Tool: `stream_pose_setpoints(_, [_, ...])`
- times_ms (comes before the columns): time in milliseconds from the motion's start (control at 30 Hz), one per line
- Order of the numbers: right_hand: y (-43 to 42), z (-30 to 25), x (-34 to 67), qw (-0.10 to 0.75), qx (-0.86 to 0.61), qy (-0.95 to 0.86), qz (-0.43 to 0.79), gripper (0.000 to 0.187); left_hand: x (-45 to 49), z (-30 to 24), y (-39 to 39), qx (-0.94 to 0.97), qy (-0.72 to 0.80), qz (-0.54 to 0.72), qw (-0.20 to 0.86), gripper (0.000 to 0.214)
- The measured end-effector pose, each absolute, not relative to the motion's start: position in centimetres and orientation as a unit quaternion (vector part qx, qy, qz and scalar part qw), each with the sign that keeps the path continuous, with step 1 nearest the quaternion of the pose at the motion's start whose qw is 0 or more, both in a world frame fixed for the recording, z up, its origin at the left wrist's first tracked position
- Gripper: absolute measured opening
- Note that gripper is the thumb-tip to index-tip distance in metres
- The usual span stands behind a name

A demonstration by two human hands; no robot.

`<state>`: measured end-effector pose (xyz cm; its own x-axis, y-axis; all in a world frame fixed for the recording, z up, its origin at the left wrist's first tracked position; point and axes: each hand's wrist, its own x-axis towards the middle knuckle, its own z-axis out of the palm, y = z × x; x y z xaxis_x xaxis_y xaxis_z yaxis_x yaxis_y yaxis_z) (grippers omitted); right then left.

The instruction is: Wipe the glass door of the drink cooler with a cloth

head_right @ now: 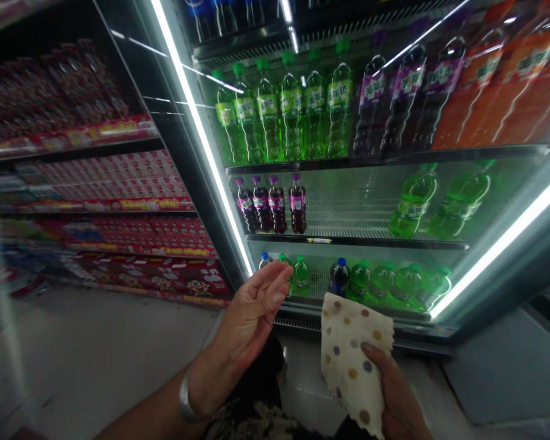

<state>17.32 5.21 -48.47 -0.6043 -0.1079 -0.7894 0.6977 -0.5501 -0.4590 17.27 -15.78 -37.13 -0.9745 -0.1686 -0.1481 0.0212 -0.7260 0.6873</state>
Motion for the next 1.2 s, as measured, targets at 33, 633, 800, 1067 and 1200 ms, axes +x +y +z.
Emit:
stream_pose_setpoints(33, [5.3, -48.5, 17.3, 0.252, 0.367, 0.401, -0.801, 0.074, 17.3, -37.1, -15.8, 0.1, -0.368, -0.923, 0.051, 0.046])
stream_pose_setpoints(633, [4.8, -49.0, 17.3, 0.242, 0.367, 0.425, -0.791, 0.08, 17.2, -37.2, -15.7, 0.092, -0.396, -0.912, 0.052, 0.037])
stream_pose_setpoints(800, [4.7, -49.1, 17.3, 0.242, 0.382, 0.434, -0.779, 0.078, 17.3, -37.2, -15.6, 0.092, -0.396, -0.912, 0.05, 0.034])
stream_pose_setpoints(1067, [5.1, -50.1, 17.5, 0.264, 0.365, 0.426, -0.785, 0.08, 17.1, -37.3, -15.8, 0.084, -0.379, -0.921, 0.027, 0.025])
stream_pose_setpoints(1200, [5.3, -50.3, 17.4, 0.262, 0.361, 0.439, -0.78, 0.082, 17.1, -37.6, -15.7, 0.083, -0.379, -0.921, 0.028, 0.028])
